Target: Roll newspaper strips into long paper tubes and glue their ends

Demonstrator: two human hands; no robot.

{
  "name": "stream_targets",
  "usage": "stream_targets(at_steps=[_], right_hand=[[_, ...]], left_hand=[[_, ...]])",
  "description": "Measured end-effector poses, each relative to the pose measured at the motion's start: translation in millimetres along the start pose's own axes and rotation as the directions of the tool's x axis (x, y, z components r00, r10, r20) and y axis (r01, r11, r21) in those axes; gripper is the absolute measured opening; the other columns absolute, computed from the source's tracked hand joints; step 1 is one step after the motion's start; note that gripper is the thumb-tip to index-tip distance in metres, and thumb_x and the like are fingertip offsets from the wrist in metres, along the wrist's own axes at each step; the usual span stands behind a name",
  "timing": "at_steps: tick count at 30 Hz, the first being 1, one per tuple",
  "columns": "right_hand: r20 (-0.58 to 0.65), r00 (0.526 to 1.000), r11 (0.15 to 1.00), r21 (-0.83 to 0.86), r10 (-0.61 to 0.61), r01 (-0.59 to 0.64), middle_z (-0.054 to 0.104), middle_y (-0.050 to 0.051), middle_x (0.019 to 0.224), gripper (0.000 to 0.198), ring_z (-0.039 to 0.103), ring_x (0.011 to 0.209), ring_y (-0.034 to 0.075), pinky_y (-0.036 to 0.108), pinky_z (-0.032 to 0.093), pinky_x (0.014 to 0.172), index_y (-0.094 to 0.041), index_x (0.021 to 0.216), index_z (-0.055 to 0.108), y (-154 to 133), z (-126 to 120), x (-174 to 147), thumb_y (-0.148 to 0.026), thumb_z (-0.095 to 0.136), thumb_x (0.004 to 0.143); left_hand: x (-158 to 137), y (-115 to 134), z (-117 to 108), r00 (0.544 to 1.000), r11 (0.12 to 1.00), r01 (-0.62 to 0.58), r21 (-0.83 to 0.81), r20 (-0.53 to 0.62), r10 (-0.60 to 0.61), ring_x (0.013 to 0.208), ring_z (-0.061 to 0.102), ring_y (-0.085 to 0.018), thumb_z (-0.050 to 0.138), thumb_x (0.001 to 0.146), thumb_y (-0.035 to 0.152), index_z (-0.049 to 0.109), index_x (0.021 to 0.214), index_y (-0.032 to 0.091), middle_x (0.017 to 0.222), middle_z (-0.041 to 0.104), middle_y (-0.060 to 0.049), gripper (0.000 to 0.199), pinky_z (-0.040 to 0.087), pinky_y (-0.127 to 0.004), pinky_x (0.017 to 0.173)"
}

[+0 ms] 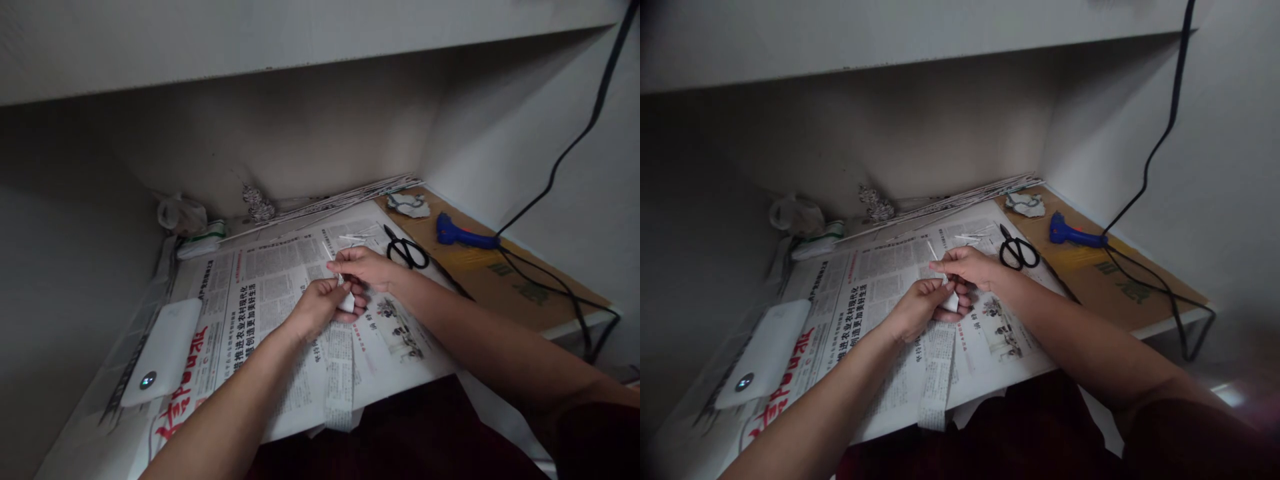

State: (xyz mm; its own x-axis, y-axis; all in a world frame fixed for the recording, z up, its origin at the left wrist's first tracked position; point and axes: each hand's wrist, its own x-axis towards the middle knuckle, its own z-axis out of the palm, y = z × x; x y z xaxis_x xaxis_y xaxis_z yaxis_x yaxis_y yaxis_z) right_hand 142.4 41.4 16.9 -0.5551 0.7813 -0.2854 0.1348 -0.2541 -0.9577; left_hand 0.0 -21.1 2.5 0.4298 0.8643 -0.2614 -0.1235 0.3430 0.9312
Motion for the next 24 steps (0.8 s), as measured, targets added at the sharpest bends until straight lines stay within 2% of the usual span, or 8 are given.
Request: stream_targets(at_steps=[5, 9, 11, 16, 21, 24], right_hand=[[0.153, 0.988, 0.999, -0.017, -0.039, 0.042, 0.054, -0.005, 0.046, 0.033, 0.046, 0.032, 0.007, 0.018, 0.034, 0.03, -0.016, 0.082, 0.057, 0.8, -6.3, 0.7, -0.047, 0.066, 0.074], [0.05, 0.998, 0.999, 0.013, -0.049, 0.048, 0.05, -0.007, 0.044, 0.032, 0.044, 0.032, 0.006, 0.017, 0.031, 0.03, -0.017, 0.07, 0.05, 2.5, -6.8, 3.2, -0.039, 0.073, 0.069], [0.023, 0.999, 0.999, 0.019, -0.041, 0.041, 0.049, -0.007, 0.044, 0.032, 0.043, 0.031, 0.005, 0.017, 0.029, 0.03, -0.017, 0.071, 0.05, 2.3, -6.4, 3.4, -0.039, 0.073, 0.069], [0.124, 0.991, 0.999, 0.014, -0.045, 0.043, 0.055, -0.004, 0.052, 0.03, 0.046, 0.036, 0.004, 0.017, 0.033, 0.035, -0.014, 0.082, 0.061, -0.2, -7.9, 1.8, -0.042, 0.067, 0.074], [0.008, 0.998, 0.998, 0.029, -0.059, 0.059, 0.049, -0.006, 0.045, 0.034, 0.042, 0.035, 0.004, 0.017, 0.03, 0.033, -0.016, 0.068, 0.053, 0.3, -6.7, 2.6, -0.042, 0.074, 0.066], [0.071, 0.995, 0.998, 0.007, -0.063, 0.063, 0.053, -0.004, 0.049, 0.033, 0.046, 0.036, 0.005, 0.018, 0.033, 0.035, -0.015, 0.075, 0.057, 0.0, -7.6, 2.3, -0.045, 0.07, 0.069]], left_hand=[[-0.8, 1.8, 0.7, 1.0, 1.0, 0.002, -0.01, -0.015, -0.002, 0.072, 0.066, -0.017, 0.056, 0.083, 0.035, 0.064, 0.092, 0.009, 0.085, 0.068, -0.014, 0.029, 0.055, -0.031, 0.066], [-1.7, 1.5, 2.0, 1.0, 1.0, 0.004, 0.001, 0.009, -0.004, 0.073, 0.066, -0.017, 0.057, 0.082, 0.036, 0.064, 0.093, 0.009, 0.087, 0.068, -0.014, 0.03, 0.055, -0.03, 0.067], [-2.1, 1.5, 2.1, 1.0, 1.0, 0.008, 0.007, 0.017, -0.008, 0.073, 0.066, -0.017, 0.057, 0.082, 0.036, 0.064, 0.092, 0.009, 0.088, 0.068, -0.014, 0.03, 0.054, -0.031, 0.067], [-2.8, 2.4, 1.9, 1.0, 1.0, 0.019, 0.004, -0.001, -0.019, 0.073, 0.065, -0.017, 0.058, 0.082, 0.036, 0.064, 0.092, 0.009, 0.085, 0.068, -0.014, 0.03, 0.054, -0.031, 0.068], [-2.5, 1.6, 2.4, 1.0, 1.0, 0.019, 0.02, 0.003, -0.019, 0.073, 0.065, -0.017, 0.058, 0.081, 0.037, 0.065, 0.091, 0.009, 0.087, 0.067, -0.013, 0.03, 0.054, -0.032, 0.068], [-2.0, 1.2, 1.7, 1.0, 1.0, 0.009, 0.021, 0.001, -0.009, 0.072, 0.065, -0.016, 0.058, 0.081, 0.037, 0.064, 0.09, 0.009, 0.085, 0.067, -0.012, 0.03, 0.054, -0.031, 0.067]])
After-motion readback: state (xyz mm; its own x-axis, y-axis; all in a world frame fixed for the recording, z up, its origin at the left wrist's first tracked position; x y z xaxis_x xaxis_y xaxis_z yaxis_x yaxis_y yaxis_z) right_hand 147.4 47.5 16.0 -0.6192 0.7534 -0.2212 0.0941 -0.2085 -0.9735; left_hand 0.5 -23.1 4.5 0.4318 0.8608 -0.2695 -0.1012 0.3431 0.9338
